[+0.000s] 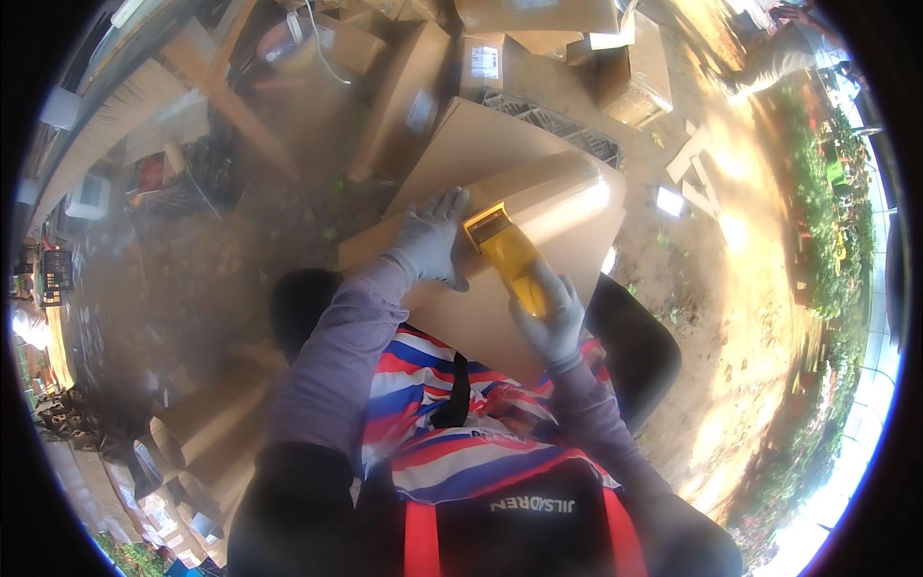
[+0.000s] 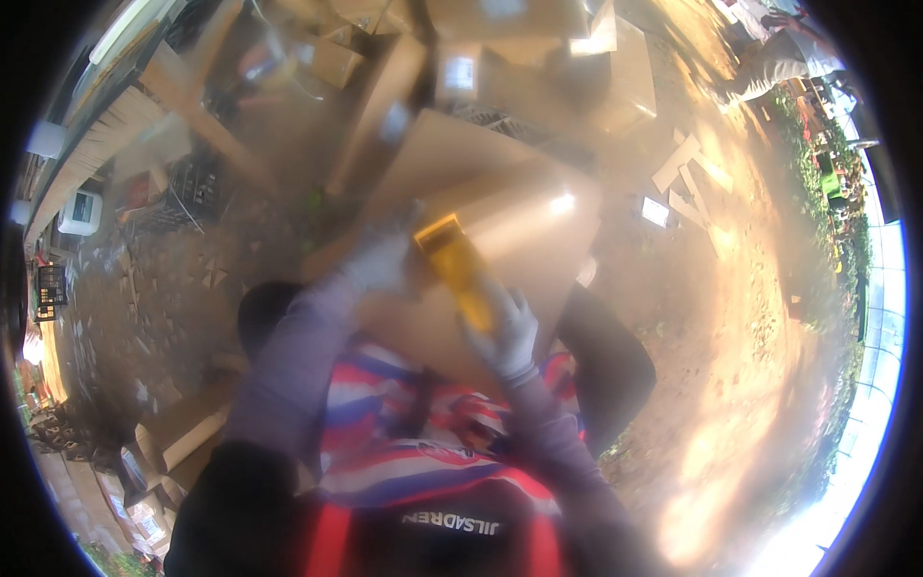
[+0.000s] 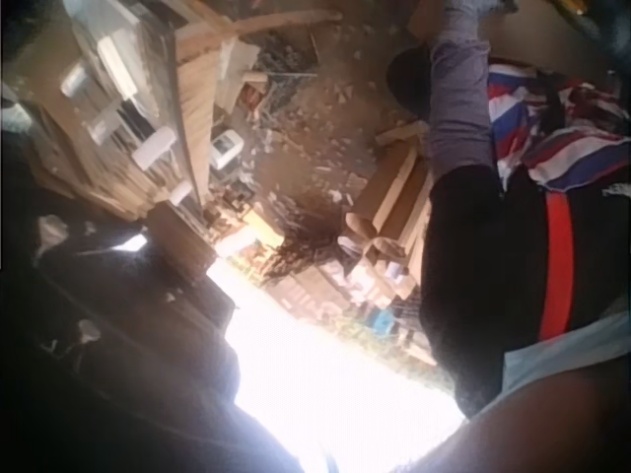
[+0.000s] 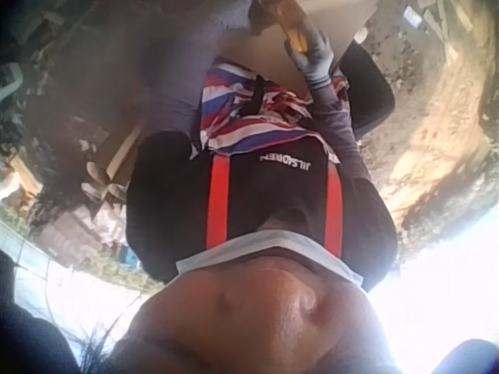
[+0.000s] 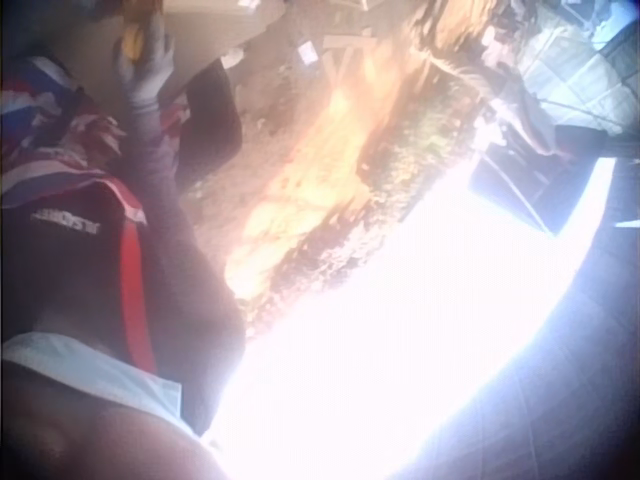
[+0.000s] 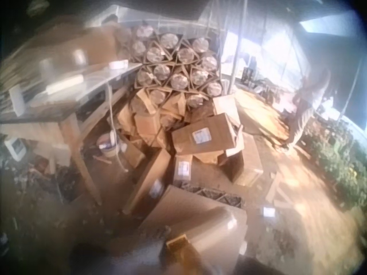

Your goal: The person prepares cardboard boxes by cutting and folding them, then places potted plants inside and seals the boxes with tape. The person handles multiple boxes and plants, arranging them for transport.

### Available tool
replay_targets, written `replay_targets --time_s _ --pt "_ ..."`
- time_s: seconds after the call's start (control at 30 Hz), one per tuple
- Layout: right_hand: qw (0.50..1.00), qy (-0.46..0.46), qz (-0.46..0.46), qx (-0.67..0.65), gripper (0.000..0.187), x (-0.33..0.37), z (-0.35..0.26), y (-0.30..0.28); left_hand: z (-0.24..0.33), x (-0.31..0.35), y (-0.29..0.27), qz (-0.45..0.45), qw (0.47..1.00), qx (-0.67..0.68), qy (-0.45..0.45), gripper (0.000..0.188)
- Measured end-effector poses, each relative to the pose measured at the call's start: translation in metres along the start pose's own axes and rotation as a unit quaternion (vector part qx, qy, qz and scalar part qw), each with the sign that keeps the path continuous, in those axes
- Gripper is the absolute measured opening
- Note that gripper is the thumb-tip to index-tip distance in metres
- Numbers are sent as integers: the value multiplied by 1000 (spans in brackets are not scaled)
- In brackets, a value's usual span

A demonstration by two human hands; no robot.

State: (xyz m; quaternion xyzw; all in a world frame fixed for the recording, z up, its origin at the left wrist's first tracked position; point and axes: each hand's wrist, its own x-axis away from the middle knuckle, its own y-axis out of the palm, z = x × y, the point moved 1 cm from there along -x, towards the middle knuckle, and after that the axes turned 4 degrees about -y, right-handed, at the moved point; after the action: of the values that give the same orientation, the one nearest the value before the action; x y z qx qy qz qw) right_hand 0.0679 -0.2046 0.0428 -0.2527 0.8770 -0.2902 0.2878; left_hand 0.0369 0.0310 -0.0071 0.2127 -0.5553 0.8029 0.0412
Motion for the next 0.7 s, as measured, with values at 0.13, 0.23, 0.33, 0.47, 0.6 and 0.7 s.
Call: replay_targets --time_s 0.13,0.23,0.33,0.47,0.6,0.7 --pt "995 55 -65 41 56 -15 -27 -25 17 -4 8 92 993 -2 -78 130" --pt "986 46 -102 120 56 -14 -62 -59 -1 -23 12 82 993 76 -43 122" --pt "961 65 -177 202 43 -33 -76 -46 -14 -36 15 80 989 127 0 115" --pt "845 107 -431 300 30 -98 -40 52 -19 -40 11 71 989 127 -4 112" --pt "788 176 -460 369 26 -70 -8 35 -4 -32 6 127 991 -36 -36 102" --pt "867 192 -318 330 39 -24 13 -10 28 -28 9 189 981 -49 -6 93"
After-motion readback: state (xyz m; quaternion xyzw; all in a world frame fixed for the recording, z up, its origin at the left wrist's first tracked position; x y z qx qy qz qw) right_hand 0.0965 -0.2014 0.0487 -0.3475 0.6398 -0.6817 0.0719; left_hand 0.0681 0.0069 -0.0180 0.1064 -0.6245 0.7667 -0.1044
